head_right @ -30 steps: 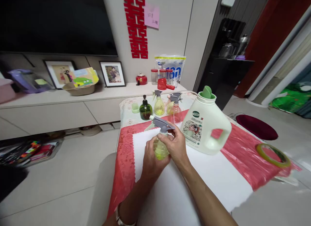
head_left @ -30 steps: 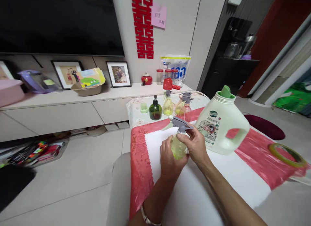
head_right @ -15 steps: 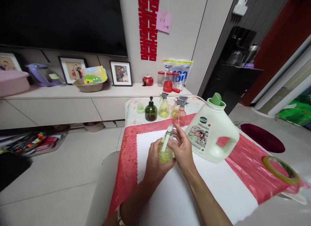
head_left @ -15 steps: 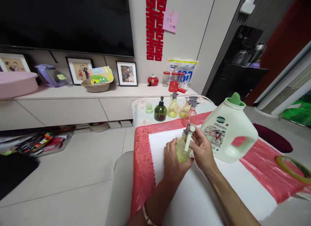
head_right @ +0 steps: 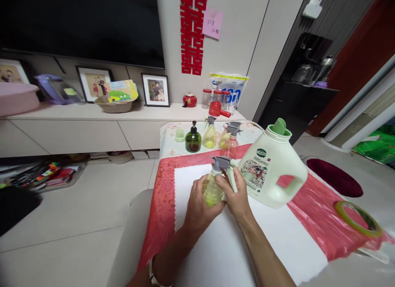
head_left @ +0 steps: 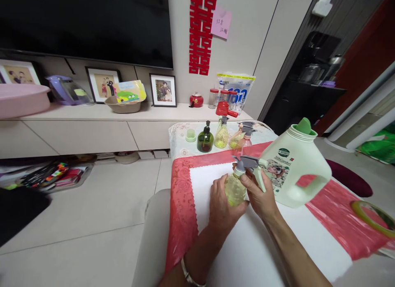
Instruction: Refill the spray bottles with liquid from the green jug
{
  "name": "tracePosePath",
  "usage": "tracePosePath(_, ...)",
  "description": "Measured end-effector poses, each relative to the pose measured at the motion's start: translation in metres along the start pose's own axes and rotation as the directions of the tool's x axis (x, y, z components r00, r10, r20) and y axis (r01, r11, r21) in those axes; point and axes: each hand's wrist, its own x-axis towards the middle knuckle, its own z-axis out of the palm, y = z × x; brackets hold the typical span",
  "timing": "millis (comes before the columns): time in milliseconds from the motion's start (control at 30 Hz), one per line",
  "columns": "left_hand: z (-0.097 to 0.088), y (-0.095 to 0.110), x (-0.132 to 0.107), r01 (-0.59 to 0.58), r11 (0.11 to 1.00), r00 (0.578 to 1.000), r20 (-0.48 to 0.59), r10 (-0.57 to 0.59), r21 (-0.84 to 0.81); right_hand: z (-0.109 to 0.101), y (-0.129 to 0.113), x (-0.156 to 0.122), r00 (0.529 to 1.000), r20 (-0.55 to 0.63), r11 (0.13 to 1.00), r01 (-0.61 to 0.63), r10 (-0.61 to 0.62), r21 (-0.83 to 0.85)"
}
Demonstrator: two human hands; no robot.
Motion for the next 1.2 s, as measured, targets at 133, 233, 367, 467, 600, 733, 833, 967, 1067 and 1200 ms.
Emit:
tracePosePath(133,0.001,0.001,-0.001,-0.022,0.998,1.000,0.015,0.023,-0.050,0.003,-0.003,0.000,1.000,-0.016,1.000,0.003,-0.002,0.022)
tracePosePath(233,-0.001,0.003,-0.001,0.013,0.994,0.998,0.062,-0.006,-0.111,0.005,-0.007,0.000,0.999,-0.034,0.998,0.000,0.002,0.064)
tracePosePath(367,-0.006,0.006,0.000,0.075,0.974,0.989,0.141,-0.046,-0.212,0.006,-0.013,0.001,0.999,-0.010,0.991,-0.029,0.031,0.129)
tracePosePath(467,-0.007,0.006,-0.001,0.089,0.963,0.984,0.171,-0.046,-0.254,0.007,-0.018,0.002,0.998,0.020,0.985,-0.066,0.063,0.160)
tracePosePath(600,-0.004,0.004,-0.002,0.092,0.960,0.985,0.165,-0.050,-0.264,0.006,-0.019,0.003,0.994,0.040,0.980,-0.112,0.106,0.166)
tracePosePath(733,-0.002,0.003,-0.003,0.073,0.966,0.993,0.103,-0.049,-0.248,0.007,-0.016,0.004,0.993,0.012,0.980,-0.118,0.118,0.161)
tracePosePath(833,-0.004,0.005,-0.001,0.071,0.967,0.990,0.133,-0.039,-0.245,0.009,-0.016,0.006,0.992,0.003,0.978,-0.122,0.123,0.169)
tracePosePath(967,-0.007,0.007,-0.001,0.102,0.960,0.984,0.165,-0.060,-0.259,0.009,-0.019,0.008,0.989,0.026,0.972,-0.146,0.144,0.182)
tracePosePath(1067,-0.007,0.006,0.000,0.103,0.961,0.986,0.156,-0.064,-0.256,0.008,-0.021,0.008,0.984,0.057,0.969,-0.174,0.167,0.176)
tracePosePath(1200,-0.006,0.005,0.000,0.107,0.967,0.987,0.139,-0.075,-0.232,0.007,-0.020,0.006,0.986,0.061,0.977,-0.163,0.155,0.138)
